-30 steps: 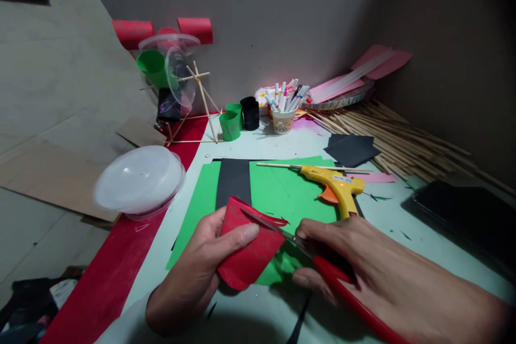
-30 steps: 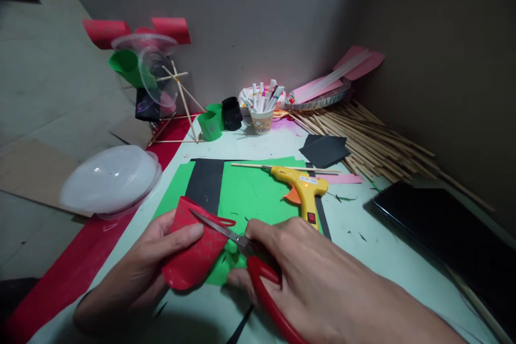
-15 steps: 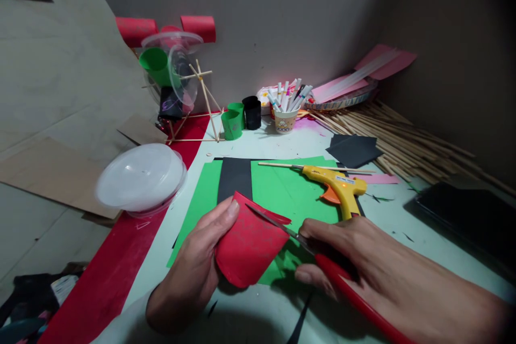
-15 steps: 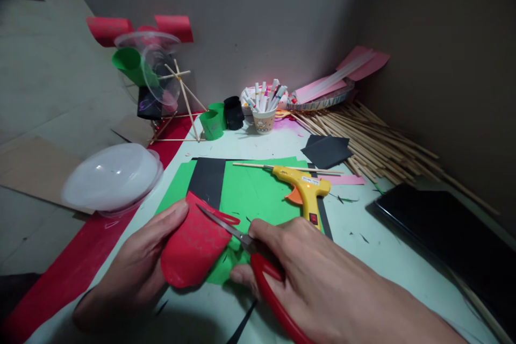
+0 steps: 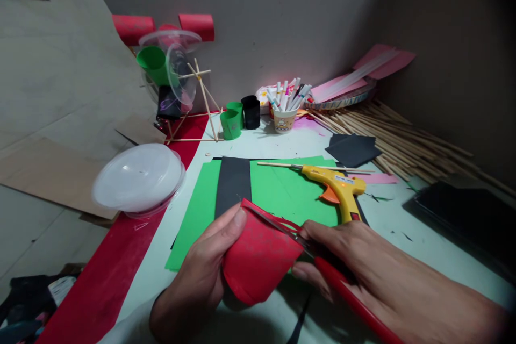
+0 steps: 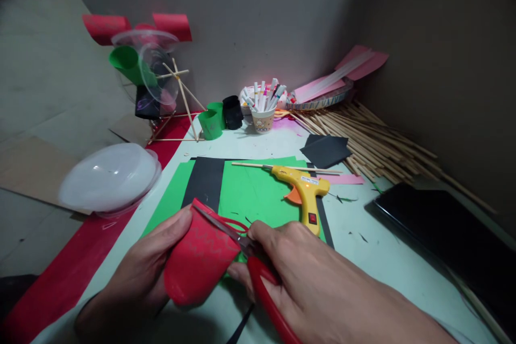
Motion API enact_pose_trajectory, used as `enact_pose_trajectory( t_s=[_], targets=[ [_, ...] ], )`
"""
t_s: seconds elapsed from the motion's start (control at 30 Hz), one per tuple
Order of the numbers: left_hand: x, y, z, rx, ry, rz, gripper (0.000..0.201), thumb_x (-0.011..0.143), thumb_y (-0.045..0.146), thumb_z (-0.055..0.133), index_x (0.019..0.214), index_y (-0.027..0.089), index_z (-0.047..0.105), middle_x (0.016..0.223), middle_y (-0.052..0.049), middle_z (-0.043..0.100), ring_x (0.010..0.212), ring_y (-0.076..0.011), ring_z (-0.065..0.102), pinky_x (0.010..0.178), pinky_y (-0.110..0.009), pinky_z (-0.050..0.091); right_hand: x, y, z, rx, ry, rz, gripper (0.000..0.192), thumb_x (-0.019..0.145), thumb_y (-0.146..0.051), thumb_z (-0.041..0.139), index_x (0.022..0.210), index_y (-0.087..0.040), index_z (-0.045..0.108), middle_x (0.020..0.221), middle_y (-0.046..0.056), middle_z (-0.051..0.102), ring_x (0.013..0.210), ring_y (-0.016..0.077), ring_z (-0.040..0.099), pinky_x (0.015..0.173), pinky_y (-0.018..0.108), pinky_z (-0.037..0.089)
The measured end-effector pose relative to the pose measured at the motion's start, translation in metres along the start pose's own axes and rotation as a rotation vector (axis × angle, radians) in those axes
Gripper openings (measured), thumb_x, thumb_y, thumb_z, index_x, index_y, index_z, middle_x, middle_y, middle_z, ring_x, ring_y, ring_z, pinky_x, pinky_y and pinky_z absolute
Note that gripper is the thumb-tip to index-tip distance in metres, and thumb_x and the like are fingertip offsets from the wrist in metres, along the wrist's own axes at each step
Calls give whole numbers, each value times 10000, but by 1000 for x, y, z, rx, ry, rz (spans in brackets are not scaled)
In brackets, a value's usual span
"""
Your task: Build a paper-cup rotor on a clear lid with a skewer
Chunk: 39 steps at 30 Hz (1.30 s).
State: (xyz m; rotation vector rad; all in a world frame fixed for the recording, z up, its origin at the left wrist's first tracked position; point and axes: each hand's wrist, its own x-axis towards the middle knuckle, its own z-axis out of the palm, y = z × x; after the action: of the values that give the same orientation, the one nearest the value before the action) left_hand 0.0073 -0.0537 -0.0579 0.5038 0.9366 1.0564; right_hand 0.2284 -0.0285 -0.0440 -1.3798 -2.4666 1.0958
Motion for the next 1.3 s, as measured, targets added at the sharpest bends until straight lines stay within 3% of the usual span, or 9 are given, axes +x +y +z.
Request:
enact_pose_trajectory(
  t_s=[0.17,0.37,0.53,0.63,0.73,0.87,0.97,1.1,1.3],
  targets=[
    [0,-2,2,-50,-13,38,241,932,373,714,952,142,778,857,-94,801,709,-167,711,692,-231,559,1,-6,-6,19,-45,14,437,1009,-549,376,870,-250,662,768,66,678,666,230,630,575,332,409],
    [-3,1,7,5,-9,29,263,966,361,664,889,132,767,928,-86,785,693,-123,659,703,-210,537,1,-5,-7,46,-53,-2,468,1030,-577,341,876,-243,632,791,73,660,676,225,613,567,323,397],
    [-5,0,4,42,70,-3,284,926,399,721,1071,163,781,965,-83,794,791,-157,693,789,-235,554,1,-7,-6,36,-15,7,398,982,-580,433,809,-251,578,736,64,656,611,218,594,511,313,387],
    [-8,-2,5,129,115,-31,332,854,473,789,985,168,808,860,-50,784,703,-141,661,709,-207,542,0,-8,-8,80,14,-22,318,967,-502,421,826,-261,572,731,63,682,548,204,605,445,296,365],
    [-10,-2,9,138,51,-9,332,818,506,812,851,176,815,686,-8,714,596,-115,589,588,-178,484,-1,-7,-9,70,53,-62,251,919,-439,405,789,-264,529,673,66,654,525,211,610,434,294,373],
    [-9,1,11,206,40,45,341,786,510,837,945,208,835,670,6,674,586,-119,549,612,-188,487,0,-10,-8,39,43,-48,237,881,-410,356,768,-261,502,681,91,653,573,241,651,467,311,404],
    [-6,2,8,288,25,116,320,790,519,827,853,205,821,634,9,628,558,-122,483,612,-197,489,1,-13,-9,59,9,-61,250,894,-382,337,779,-251,515,698,104,671,551,233,638,475,316,409],
    [-5,0,5,159,-90,17,318,916,451,718,760,177,762,721,-8,662,619,-108,529,748,-204,533,0,-13,-9,63,-29,-74,250,906,-336,342,809,-235,548,716,109,683,555,229,630,491,314,415],
    [-3,-5,5,37,-155,-37,225,968,357,662,989,182,801,788,-37,725,714,-125,648,733,-185,533,-2,-2,-5,-23,0,-111,287,980,-305,378,859,-218,623,773,90,675,657,222,635,568,298,433]
  ],
)
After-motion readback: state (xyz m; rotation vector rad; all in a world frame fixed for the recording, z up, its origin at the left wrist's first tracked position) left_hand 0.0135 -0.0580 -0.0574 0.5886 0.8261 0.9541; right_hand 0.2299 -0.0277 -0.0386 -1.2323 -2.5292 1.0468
